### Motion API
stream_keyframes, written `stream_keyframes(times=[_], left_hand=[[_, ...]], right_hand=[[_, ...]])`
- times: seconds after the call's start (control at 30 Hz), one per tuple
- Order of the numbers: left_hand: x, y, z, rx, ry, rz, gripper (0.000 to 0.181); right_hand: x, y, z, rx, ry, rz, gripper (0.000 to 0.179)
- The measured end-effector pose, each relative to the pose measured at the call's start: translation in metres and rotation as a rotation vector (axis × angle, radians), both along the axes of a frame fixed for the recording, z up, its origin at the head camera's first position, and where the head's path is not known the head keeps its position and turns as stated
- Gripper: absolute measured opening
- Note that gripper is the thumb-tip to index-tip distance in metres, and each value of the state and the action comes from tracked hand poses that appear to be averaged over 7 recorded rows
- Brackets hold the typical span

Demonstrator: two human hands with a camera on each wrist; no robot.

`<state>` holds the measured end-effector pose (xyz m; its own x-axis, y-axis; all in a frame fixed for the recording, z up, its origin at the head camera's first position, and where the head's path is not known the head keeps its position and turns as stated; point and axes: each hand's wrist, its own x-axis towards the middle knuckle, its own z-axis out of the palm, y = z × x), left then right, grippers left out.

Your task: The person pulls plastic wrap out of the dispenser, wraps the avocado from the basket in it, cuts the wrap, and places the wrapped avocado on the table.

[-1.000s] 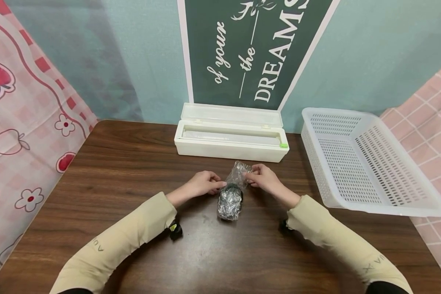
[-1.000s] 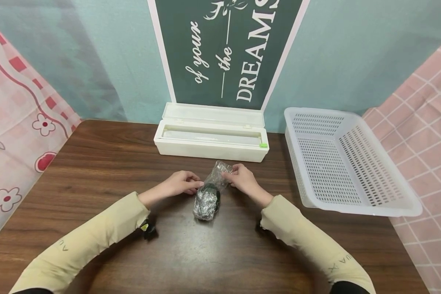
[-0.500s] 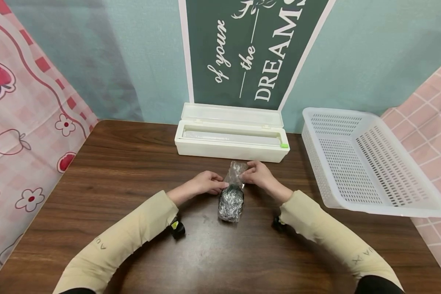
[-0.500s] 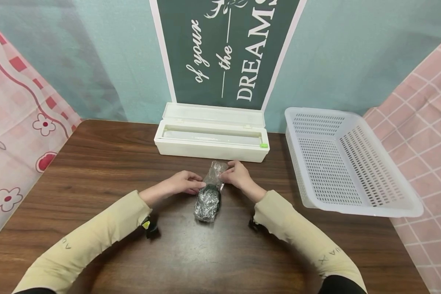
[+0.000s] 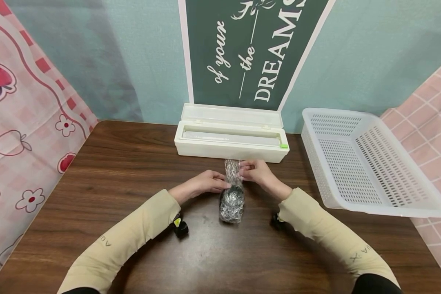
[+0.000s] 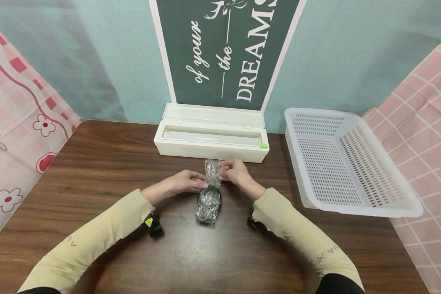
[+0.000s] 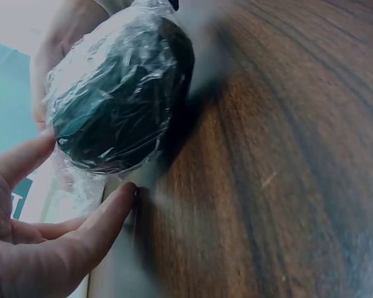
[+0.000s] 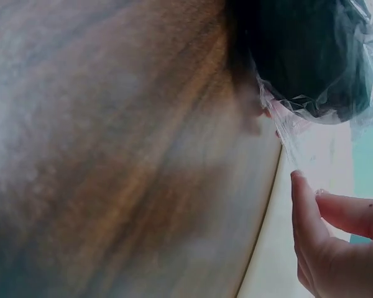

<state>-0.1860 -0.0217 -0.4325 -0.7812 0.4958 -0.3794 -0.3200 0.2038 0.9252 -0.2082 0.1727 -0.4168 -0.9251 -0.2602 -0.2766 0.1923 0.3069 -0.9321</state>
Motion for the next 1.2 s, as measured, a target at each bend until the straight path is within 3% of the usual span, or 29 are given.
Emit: stream_keyframes(times=[0.3,0.5,0.73,0.93,1.2], left_hand=[[-0.004,0.002,-0.006,0.031,-0.001,0.077,0.038],[-0.004,0.004,-0.008,0.035,0.02,0.139,0.039],[-0.007,0.009,-0.012,0.141,0.019,0.229,0.031],[-0.011,0.01,-0.011,0.148,0.032,0.285,0.023],[-0.014,0.008,-0.009,0.141,0.033,0.319,0.024]], right_hand=[[-0.001,-0.002,0.002,-0.092,0.009,0.037,0.033],[0.0,-0.001,0.002,-0.082,0.018,0.05,0.032],[0.0,0.001,-0.002,-0.057,0.059,0.084,0.031],[0.001,-0.001,0.0,-0.108,0.036,0.076,0.033],[0.007,-0.002,0.001,-0.012,0.01,0.121,0.041]])
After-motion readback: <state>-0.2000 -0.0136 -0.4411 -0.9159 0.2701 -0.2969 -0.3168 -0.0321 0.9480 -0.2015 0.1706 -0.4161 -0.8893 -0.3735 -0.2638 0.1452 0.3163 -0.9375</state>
